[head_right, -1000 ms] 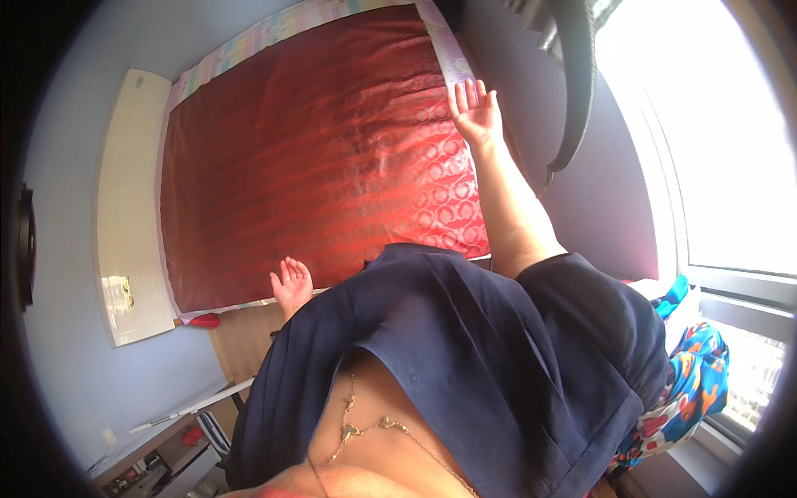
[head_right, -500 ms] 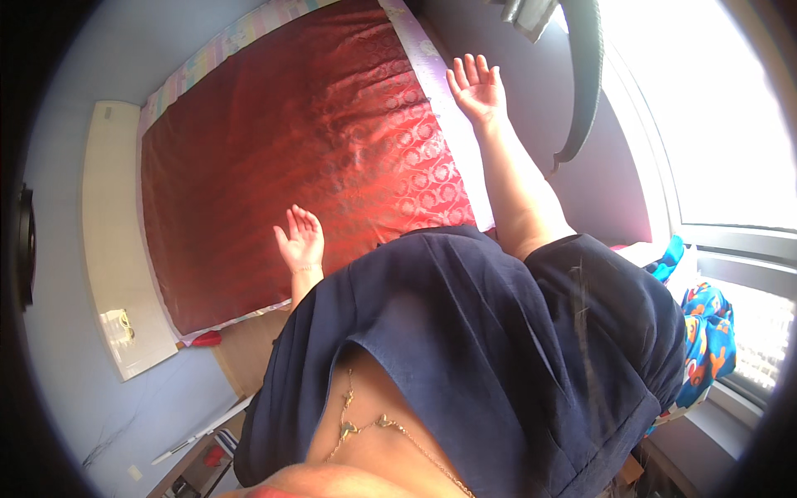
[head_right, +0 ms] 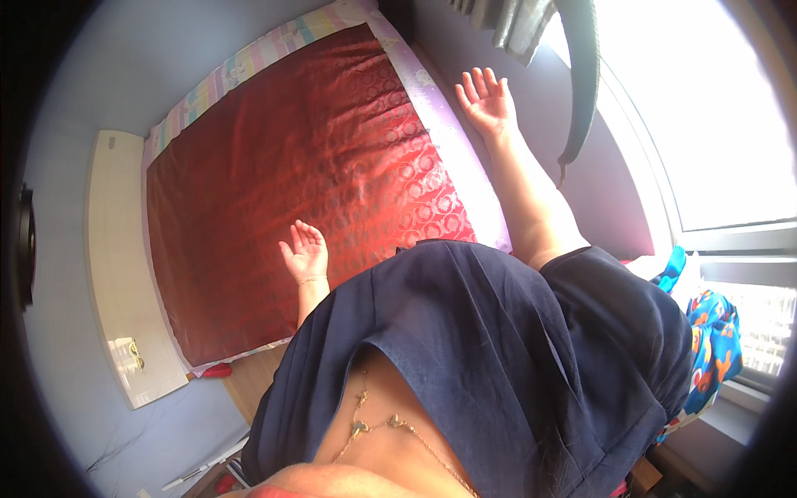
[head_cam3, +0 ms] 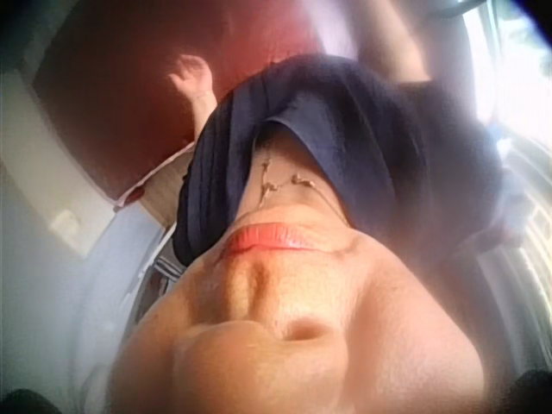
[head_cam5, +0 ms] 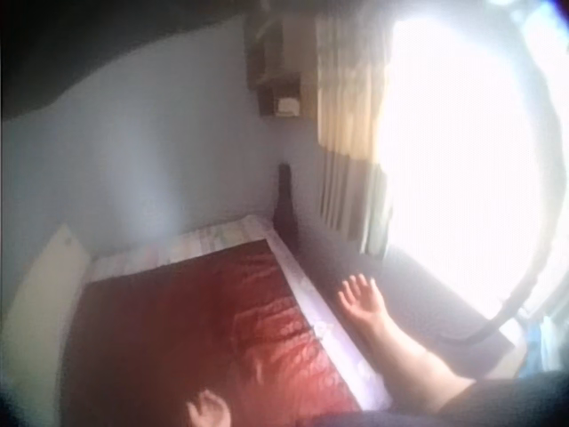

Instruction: The person folds a large red patterned sheet on a bed, then folds a colorful striped sheet underneath it. They repeatedly smooth and align the edges of the sheets by hand.

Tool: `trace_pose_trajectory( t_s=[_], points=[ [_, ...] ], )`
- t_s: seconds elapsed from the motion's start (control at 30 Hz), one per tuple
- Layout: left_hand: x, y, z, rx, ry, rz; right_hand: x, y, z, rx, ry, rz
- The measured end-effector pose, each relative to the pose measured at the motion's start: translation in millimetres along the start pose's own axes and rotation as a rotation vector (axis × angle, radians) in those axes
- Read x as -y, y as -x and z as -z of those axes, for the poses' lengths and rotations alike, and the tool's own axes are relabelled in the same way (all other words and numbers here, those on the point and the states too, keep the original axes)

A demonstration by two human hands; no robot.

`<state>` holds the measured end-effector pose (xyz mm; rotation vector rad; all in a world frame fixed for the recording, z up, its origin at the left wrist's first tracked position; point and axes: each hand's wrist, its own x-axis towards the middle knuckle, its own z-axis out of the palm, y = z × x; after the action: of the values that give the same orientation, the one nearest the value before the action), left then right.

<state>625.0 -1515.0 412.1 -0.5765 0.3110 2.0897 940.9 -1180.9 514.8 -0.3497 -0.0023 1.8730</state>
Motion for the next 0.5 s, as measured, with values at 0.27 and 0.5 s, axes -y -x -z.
trace_pose_trajectory(
  t_s=[0.27, 0.5],
  points=[
    [44.6, -20.1, -33.7, -0.064, -0.143, 0.049, -15.3, -67.8, 41.0, -0.068, -0.074, -0.124],
    [62.3, -83.1, -75.9, -0.085, -0.309, 0.147, -85.8, -104.3, 94.2, -0.254, -0.035, -0.156]
  ],
)
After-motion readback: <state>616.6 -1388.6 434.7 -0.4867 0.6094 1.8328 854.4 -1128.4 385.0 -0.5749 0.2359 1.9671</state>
